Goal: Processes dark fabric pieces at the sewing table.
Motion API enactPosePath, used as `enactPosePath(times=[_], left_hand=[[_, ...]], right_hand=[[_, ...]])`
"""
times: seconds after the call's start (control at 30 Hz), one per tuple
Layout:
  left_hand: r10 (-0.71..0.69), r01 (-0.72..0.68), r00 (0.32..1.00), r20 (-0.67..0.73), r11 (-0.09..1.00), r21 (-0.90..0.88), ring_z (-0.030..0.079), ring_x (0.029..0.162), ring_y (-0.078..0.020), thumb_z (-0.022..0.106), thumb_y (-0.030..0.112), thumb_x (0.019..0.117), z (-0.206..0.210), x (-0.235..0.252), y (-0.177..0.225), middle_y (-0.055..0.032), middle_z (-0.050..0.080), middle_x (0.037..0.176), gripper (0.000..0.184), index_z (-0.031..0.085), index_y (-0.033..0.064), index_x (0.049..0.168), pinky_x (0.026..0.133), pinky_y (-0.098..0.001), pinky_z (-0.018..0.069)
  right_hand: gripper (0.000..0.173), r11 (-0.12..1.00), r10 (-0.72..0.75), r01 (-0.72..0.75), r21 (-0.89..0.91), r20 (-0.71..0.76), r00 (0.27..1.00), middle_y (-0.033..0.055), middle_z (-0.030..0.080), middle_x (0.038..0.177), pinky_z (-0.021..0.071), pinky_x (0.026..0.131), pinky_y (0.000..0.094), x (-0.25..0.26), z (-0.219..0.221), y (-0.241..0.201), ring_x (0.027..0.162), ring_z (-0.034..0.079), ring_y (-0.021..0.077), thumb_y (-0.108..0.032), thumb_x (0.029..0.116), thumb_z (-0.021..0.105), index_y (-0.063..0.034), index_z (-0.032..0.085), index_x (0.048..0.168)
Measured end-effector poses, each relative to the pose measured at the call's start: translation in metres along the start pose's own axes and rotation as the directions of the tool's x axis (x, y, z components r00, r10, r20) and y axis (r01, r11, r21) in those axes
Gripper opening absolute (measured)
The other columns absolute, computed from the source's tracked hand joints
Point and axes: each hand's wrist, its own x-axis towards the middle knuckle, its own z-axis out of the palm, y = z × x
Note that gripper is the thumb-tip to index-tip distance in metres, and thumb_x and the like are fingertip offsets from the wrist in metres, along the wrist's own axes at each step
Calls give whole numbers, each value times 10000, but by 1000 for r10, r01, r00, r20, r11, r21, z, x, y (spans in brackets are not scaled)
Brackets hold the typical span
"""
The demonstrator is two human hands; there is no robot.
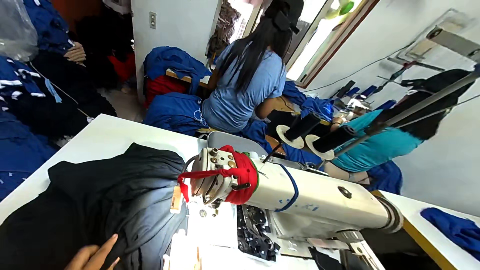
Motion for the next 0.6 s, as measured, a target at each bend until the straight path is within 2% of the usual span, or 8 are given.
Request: enactPosePath(times=[0.07,0.17,0.2,0.27,0.33,0.4,0.47,0.6], left_hand=[[112,-113,992,-53,993,-33,676,970,-419,678,185,951,-20,35,-20,-277,671,1108,383,691,44,1306,841,-556,562],[273,-242,946,-175,953,181,666,957,-443,616,203,934,-43,107,-58,-238,660,1093,350,729,87,1244,786,-638,540],[285,-241,946,-157,938,247,643,1007,-486,652,140,941,-46,126,-59,-254,650,1122,316,725,73,1241,815,-687,513],[260,-214,961,-90,912,351,573,1143,-541,729,-9,884,-39,145,-32,-266,639,1227,341,732,56,1219,906,-759,414],[333,-305,943,-12,876,374,578,1186,-496,651,-41,887,-17,132,6,-219,658,1230,310,747,70,1160,954,-757,381],[467,-460,884,30,855,241,640,1153,-351,512,148,913,19,101,37,-98,701,1166,305,748,135,1105,963,-661,444],[482,-491,869,107,868,78,584,1312,-294,415,394,1000,50,71,48,-22,662,1362,428,718,238,1258,1042,-677,399],[469,-480,873,135,875,66,584,1306,-325,414,451,1023,68,53,32,-59,634,1404,459,705,224,1296,1052,-636,419]], right_hand=[[457,999,-28,26,-29,-53,998,270,674,1242,556,940,493,3,5,1,1119,681,410,-260,986,573,105,662,1246],[538,1000,-19,19,0,-14,1000,284,648,1296,535,976,515,4,2,-2,1176,656,425,-342,996,573,113,641,1274],[575,1000,-12,12,29,16,1000,294,628,1326,519,1001,529,3,1,-4,1207,637,435,-373,996,576,115,624,1298],[614,997,2,-6,77,58,998,298,600,1368,496,1030,540,2,2,-11,1242,615,438,-395,987,590,110,601,1336],[604,994,12,-17,104,54,998,292,597,1377,498,1033,539,1,5,-14,1243,615,438,-381,977,608,102,603,1341],[544,992,20,-25,123,44,999,261,603,1390,498,1032,544,-4,3,-13,1249,615,426,-352,983,609,81,636,1312],[374,994,3,1,106,-31,1000,201,672,1314,541,944,547,-11,0,-6,1161,671,392,-284,935,656,36,736,1113],[485,996,-51,52,67,-6,999,112,696,1311,518,919,606,-23,-6,14,1178,663,368,-410,946,648,-56,720,1269]])
